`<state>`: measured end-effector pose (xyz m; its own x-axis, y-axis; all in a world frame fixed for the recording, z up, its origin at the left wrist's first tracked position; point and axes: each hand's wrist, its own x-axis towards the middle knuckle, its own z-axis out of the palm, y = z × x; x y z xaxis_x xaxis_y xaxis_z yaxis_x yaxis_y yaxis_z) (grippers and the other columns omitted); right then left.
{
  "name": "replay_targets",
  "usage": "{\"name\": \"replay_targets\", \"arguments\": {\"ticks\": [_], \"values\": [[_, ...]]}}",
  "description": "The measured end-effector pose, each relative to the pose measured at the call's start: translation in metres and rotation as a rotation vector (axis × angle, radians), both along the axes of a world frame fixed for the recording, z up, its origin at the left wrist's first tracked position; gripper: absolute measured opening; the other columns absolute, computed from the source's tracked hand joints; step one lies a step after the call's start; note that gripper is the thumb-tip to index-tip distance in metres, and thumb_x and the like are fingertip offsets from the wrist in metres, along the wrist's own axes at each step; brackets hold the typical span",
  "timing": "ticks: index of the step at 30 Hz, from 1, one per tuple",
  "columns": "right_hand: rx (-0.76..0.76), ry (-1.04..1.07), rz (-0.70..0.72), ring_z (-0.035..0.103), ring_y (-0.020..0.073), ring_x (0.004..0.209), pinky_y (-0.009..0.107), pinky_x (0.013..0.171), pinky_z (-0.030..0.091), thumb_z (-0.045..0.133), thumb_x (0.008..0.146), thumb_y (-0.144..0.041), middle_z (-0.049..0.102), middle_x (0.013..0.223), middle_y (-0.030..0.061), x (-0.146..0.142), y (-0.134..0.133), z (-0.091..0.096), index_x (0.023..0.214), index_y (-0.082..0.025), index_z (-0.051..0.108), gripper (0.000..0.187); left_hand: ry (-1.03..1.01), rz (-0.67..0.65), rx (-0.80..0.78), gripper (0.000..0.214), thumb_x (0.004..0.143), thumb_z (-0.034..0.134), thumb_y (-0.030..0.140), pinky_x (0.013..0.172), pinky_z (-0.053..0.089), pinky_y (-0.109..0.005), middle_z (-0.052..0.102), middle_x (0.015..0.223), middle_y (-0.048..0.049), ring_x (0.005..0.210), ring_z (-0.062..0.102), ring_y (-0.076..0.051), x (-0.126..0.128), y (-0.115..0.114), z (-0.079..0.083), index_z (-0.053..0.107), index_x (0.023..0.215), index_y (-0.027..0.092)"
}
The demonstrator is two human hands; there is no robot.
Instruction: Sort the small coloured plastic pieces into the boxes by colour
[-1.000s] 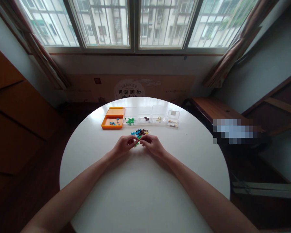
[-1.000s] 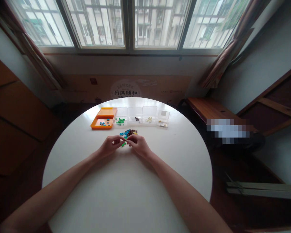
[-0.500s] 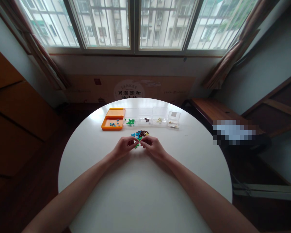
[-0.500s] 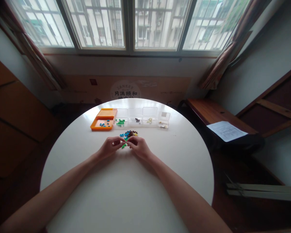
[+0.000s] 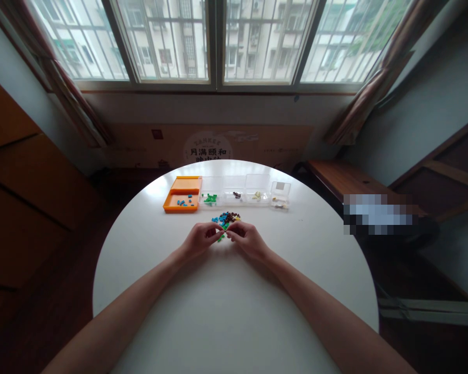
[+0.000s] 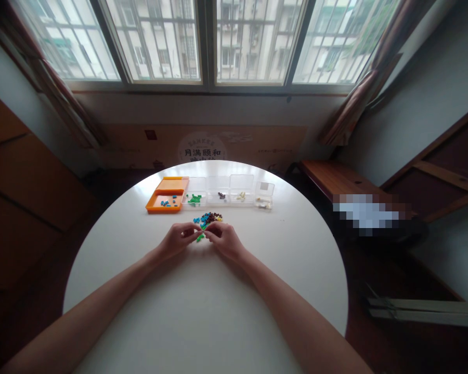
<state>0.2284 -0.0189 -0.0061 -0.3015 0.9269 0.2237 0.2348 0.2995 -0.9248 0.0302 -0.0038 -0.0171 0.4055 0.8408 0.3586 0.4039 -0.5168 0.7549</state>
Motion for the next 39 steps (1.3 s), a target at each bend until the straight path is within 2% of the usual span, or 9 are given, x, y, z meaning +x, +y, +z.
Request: {"name": "replay_targets", "arguments": {"ticks": [16,26,39], "values": [[0.004,-0.009,-0.002,0.056,0.0107,0.064,0.023,0.062,0.044,0.064,0.082,-0.031,0.065,0.071,0.0016,0.0009,-0.0004,0.0005,0.083,-0.015,0.068,0.017,-0.006,-0.028,-0.007,0.021,0.087,0.061,0.028,0.051,0.031,-0.016,0.053,0.054,0.0026,0.050,0.038,-0.005,0.0020,-0.0025,0.0049,0.072,0.086,0.011],[-0.006,-0.012,-0.006,0.057,0.0115,0.064,0.024,0.062,0.045,0.064,0.083,-0.032,0.065,0.072,0.0020,-0.0001,-0.0011,-0.0011,0.083,-0.016,0.068,0.017,0.006,-0.019,-0.004,0.023,0.087,0.060,0.030,0.051,0.031,-0.017,0.051,0.053,0.0030,0.049,0.038,-0.005,0.0022,-0.0029,0.0070,0.072,0.083,0.012],[0.022,-0.030,-0.020,0.058,0.0121,0.067,0.024,0.063,0.044,0.063,0.083,-0.029,0.067,0.074,0.0024,0.0004,-0.0017,0.0002,0.083,-0.016,0.068,0.014,0.018,-0.018,-0.014,0.022,0.088,0.059,0.030,0.052,0.032,-0.017,0.052,0.055,0.0026,0.051,0.040,-0.006,0.0016,-0.0014,0.0016,0.072,0.086,0.012]]}}
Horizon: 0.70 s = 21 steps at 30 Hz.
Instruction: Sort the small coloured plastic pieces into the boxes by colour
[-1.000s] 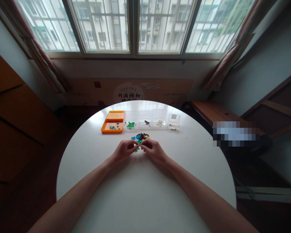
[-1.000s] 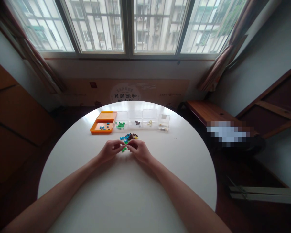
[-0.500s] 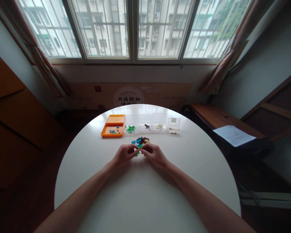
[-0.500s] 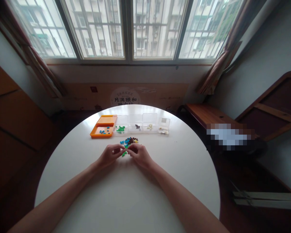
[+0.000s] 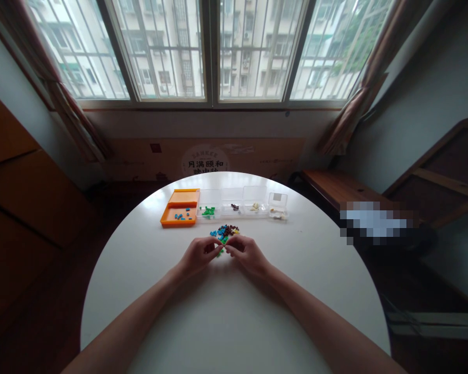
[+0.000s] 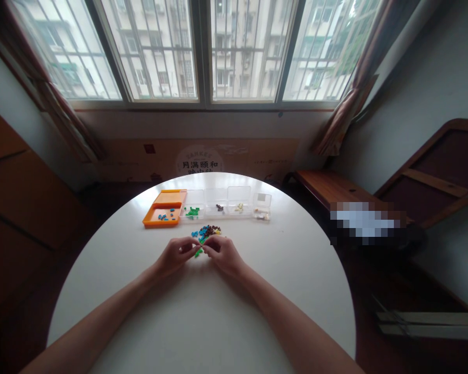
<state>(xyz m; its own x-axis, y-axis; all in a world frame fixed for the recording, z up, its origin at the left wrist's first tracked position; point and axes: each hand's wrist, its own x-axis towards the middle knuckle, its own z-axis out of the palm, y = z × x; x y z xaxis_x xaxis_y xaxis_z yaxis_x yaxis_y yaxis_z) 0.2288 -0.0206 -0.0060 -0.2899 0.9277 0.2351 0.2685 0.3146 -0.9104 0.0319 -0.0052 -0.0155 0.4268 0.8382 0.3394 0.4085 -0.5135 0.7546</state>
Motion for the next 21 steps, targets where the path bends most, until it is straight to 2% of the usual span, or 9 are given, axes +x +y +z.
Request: {"name": "replay_targets", "arguments": {"ticks": [17,21], "values": [[-0.003,0.010,0.001,0.059,0.0125,0.067,0.024,0.063,0.046,0.063,0.082,-0.029,0.067,0.074,0.0031,-0.0008,0.0016,-0.0021,0.083,-0.016,0.069,0.014,-0.004,0.005,0.005,0.023,0.087,0.058,0.030,0.051,0.030,-0.017,0.049,0.053,0.0030,0.050,0.037,-0.006,0.0013,-0.0013,0.0031,0.071,0.083,0.011],[-0.031,0.064,-0.014,0.059,0.0120,0.063,0.025,0.061,0.046,0.064,0.082,-0.032,0.066,0.069,0.0027,-0.0027,-0.0013,-0.0005,0.082,-0.016,0.068,0.017,-0.059,0.031,-0.032,0.026,0.087,0.060,0.036,0.050,0.028,-0.017,0.045,0.053,0.0054,0.049,0.035,-0.006,0.0013,-0.0019,0.0023,0.068,0.091,0.012]]}}
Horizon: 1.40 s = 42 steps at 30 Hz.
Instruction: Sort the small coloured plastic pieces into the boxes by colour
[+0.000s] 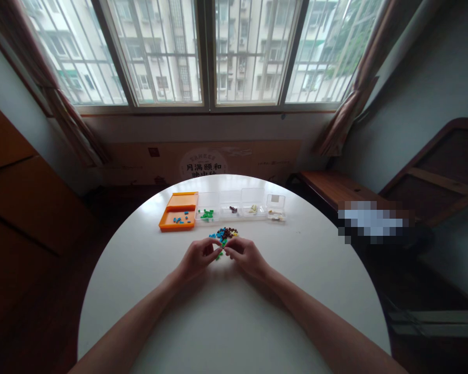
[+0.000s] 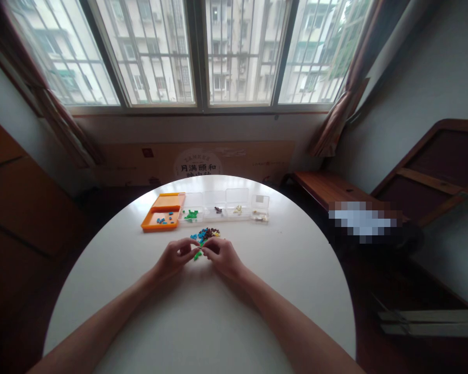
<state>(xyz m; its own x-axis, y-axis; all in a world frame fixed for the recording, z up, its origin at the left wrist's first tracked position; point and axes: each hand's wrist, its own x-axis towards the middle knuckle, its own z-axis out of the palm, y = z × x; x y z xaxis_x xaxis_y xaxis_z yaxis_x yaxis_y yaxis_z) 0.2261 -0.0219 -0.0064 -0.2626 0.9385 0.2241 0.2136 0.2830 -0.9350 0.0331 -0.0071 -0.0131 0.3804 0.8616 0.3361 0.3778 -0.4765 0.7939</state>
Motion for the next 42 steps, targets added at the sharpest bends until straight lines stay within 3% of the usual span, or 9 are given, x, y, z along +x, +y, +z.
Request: {"name": "replay_targets", "arguments": {"ticks": [2,8,13,18,23,26,30,37,42], "values": [[-0.014,0.043,-0.018,0.059,0.0120,0.061,0.024,0.058,0.046,0.065,0.081,-0.036,0.066,0.068,0.0027,-0.002,-0.003,0.003,0.082,-0.016,0.067,0.020,-0.076,0.042,-0.052,0.031,0.087,0.060,0.043,0.048,0.026,-0.016,0.041,0.053,0.0072,0.048,0.033,-0.006,-0.001,0.001,0.001,0.063,0.092,0.013],[0.072,-0.057,-0.126,0.061,0.0140,0.064,0.027,0.062,0.048,0.064,0.081,-0.035,0.069,0.073,0.0041,0.000,0.003,0.006,0.082,-0.017,0.069,0.019,-0.183,0.134,-0.079,0.048,0.086,0.054,0.053,0.049,0.028,-0.020,0.039,0.054,0.0033,0.051,0.034,-0.007,-0.004,0.009,0.008,0.049,0.058,0.014],[0.121,-0.253,-0.329,0.061,0.0158,0.064,0.029,0.066,0.048,0.062,0.080,-0.030,0.069,0.070,0.0051,0.012,0.035,0.007,0.078,-0.015,0.070,0.017,-0.194,0.150,-0.088,0.047,0.083,0.055,0.051,0.049,0.027,-0.020,0.038,0.051,0.0031,0.050,0.033,-0.008,-0.005,0.011,0.011,0.049,0.054,0.015],[0.199,-0.297,-0.491,0.065,0.0175,0.070,0.031,0.072,0.050,0.062,0.081,-0.025,0.072,0.076,0.0071,0.006,0.077,0.030,0.078,-0.015,0.070,0.013,-0.188,0.152,-0.103,0.045,0.082,0.055,0.049,0.050,0.028,-0.021,0.039,0.051,0.0025,0.051,0.035,-0.008,-0.005,0.010,0.012,0.051,0.054,0.014],[0.102,-0.330,-0.618,0.068,0.0205,0.078,0.032,0.077,0.050,0.064,0.078,-0.022,0.073,0.079,0.0102,0.000,0.108,0.043,0.077,-0.014,0.071,0.010,-0.208,0.152,-0.094,0.044,0.083,0.056,0.049,0.049,0.027,-0.021,0.039,0.051,0.0029,0.050,0.034,-0.008,-0.007,0.011,0.009,0.053,0.056,0.014],[0.064,-0.252,-0.581,0.068,0.0186,0.072,0.031,0.072,0.051,0.059,0.080,-0.021,0.072,0.074,0.0086,0.005,0.100,0.035,0.079,-0.013,0.071,0.015,-0.199,0.143,-0.085,0.044,0.084,0.055,0.049,0.050,0.027,-0.021,0.038,0.052,0.0030,0.051,0.034,-0.008,-0.007,0.011,0.008,0.053,0.056,0.014],[0.105,-0.195,-0.486,0.063,0.0145,0.061,0.027,0.063,0.050,0.056,0.080,-0.025,0.071,0.075,0.0062,0.014,0.063,0.015,0.089,-0.013,0.071,0.021,-0.096,0.110,-0.081,0.045,0.086,0.050,0.049,0.050,0.024,-0.021,0.036,0.053,0.0031,0.052,0.032,-0.008,-0.008,0.010,0.007,0.048,0.056,0.014],[0.309,-0.362,-0.397,0.055,0.0110,0.061,0.026,0.065,0.048,0.054,0.085,-0.021,0.066,0.087,0.0067,0.018,0.031,-0.007,0.097,-0.013,0.070,0.022,0.277,0.104,0.052,0.044,0.089,0.046,0.044,0.054,0.020,-0.022,0.029,0.054,0.0044,0.053,0.026,-0.007,-0.016,0.009,0.001,0.033,0.057,0.015],[0.288,-0.507,-0.353,0.055,0.0122,0.066,0.027,0.072,0.048,0.055,0.086,-0.018,0.060,0.087,0.0045,0.020,0.026,-0.006,0.103,-0.015,0.069,0.022,0.394,0.109,0.065,0.042,0.089,0.046,0.043,0.055,0.019,-0.022,0.032,0.055,0.0045,0.054,0.027,-0.007,-0.018,0.008,0.004,0.037,0.059,0.015]]}}
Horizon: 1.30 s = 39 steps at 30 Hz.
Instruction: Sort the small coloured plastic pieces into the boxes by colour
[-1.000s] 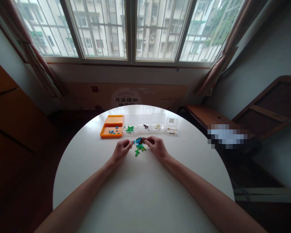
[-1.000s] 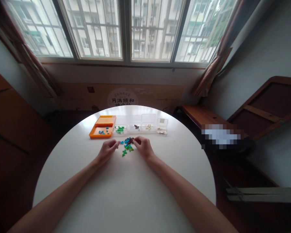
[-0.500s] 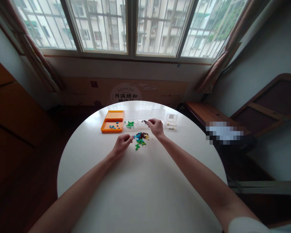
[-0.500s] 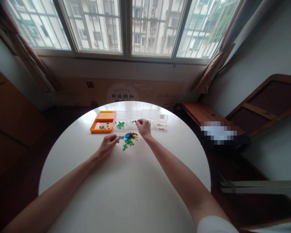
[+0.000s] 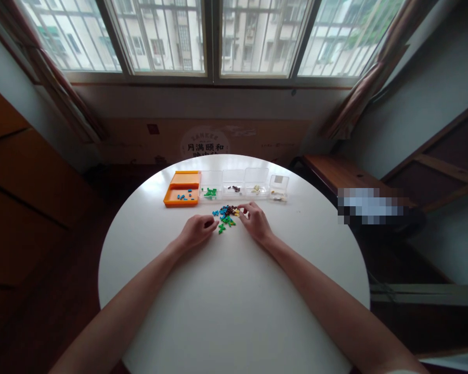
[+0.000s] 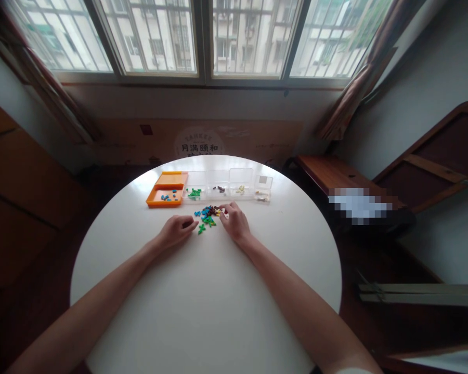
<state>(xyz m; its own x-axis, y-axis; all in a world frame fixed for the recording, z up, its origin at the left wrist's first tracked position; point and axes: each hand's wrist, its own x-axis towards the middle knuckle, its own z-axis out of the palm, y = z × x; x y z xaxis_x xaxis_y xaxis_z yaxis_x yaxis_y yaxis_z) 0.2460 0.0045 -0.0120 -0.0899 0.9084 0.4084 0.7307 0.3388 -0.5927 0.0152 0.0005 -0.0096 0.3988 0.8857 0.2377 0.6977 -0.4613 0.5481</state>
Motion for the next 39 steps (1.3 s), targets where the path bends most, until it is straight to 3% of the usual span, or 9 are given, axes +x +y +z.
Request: {"name": "replay_targets", "arguments": {"ticks": [6,11,20,28,33,39], "values": [[-0.018,-0.107,-0.013,0.060,0.0179,0.085,0.031,0.082,0.050,0.055,0.089,-0.025,0.055,0.103,0.0087,-0.004,-0.005,0.002,0.114,-0.019,0.068,0.029,0.020,0.008,-0.003,0.042,0.089,0.047,0.043,0.055,0.020,-0.022,0.036,0.055,0.0044,0.054,0.028,-0.007,0.000,-0.001,0.000,0.042,0.059,0.014],[0.020,-0.262,-0.044,0.053,0.0264,0.104,0.041,0.096,0.045,0.056,0.090,-0.038,0.049,0.109,0.0125,-0.006,-0.005,0.001,0.120,-0.022,0.067,0.036,0.024,0.010,-0.012,0.042,0.089,0.048,0.044,0.055,0.021,-0.022,0.038,0.054,0.0044,0.053,0.029,-0.007,0.001,-0.002,0.003,0.044,0.060,0.014],[-0.045,-0.171,-0.173,0.049,0.0273,0.105,0.042,0.096,0.042,0.052,0.091,-0.031,0.056,0.111,0.0133,0.001,0.004,0.001,0.104,-0.019,0.074,0.028,0.021,-0.002,-0.026,0.041,0.089,0.048,0.044,0.054,0.021,-0.022,0.039,0.054,0.0040,0.053,0.031,-0.007,0.000,-0.001,0.001,0.047,0.061,0.014],[-0.087,-0.199,-0.073,0.046,0.0246,0.107,0.041,0.097,0.037,0.046,0.087,-0.011,0.055,0.121,0.0088,0.018,0.008,0.004,0.111,-0.028,0.073,0.040,0.030,-0.004,-0.013,0.041,0.089,0.048,0.044,0.055,0.022,-0.022,0.040,0.054,0.0041,0.052,0.031,-0.007,0.001,-0.003,0.002,0.045,0.060,0.015],[-0.101,-0.155,-0.154,0.046,0.0262,0.106,0.041,0.096,0.038,0.045,0.089,-0.015,0.058,0.114,0.0110,0.017,0.009,0.001,0.106,-0.023,0.075,0.035,0.042,-0.010,0.001,0.041,0.089,0.048,0.044,0.055,0.023,-0.022,0.044,0.055,0.0037,0.053,0.035,-0.007,-0.001,-0.001,-0.001,0.051,0.062,0.015],[-0.028,-0.065,-0.196,0.049,0.0282,0.104,0.045,0.097,0.041,0.061,0.084,-0.024,0.059,0.104,0.0122,0.018,0.012,-0.005,0.094,-0.020,0.076,0.019,0.041,-0.010,0.002,0.041,0.090,0.049,0.045,0.055,0.024,-0.022,0.044,0.054,0.0038,0.052,0.035,-0.007,-0.001,-0.001,-0.002,0.051,0.062,0.014]]}}
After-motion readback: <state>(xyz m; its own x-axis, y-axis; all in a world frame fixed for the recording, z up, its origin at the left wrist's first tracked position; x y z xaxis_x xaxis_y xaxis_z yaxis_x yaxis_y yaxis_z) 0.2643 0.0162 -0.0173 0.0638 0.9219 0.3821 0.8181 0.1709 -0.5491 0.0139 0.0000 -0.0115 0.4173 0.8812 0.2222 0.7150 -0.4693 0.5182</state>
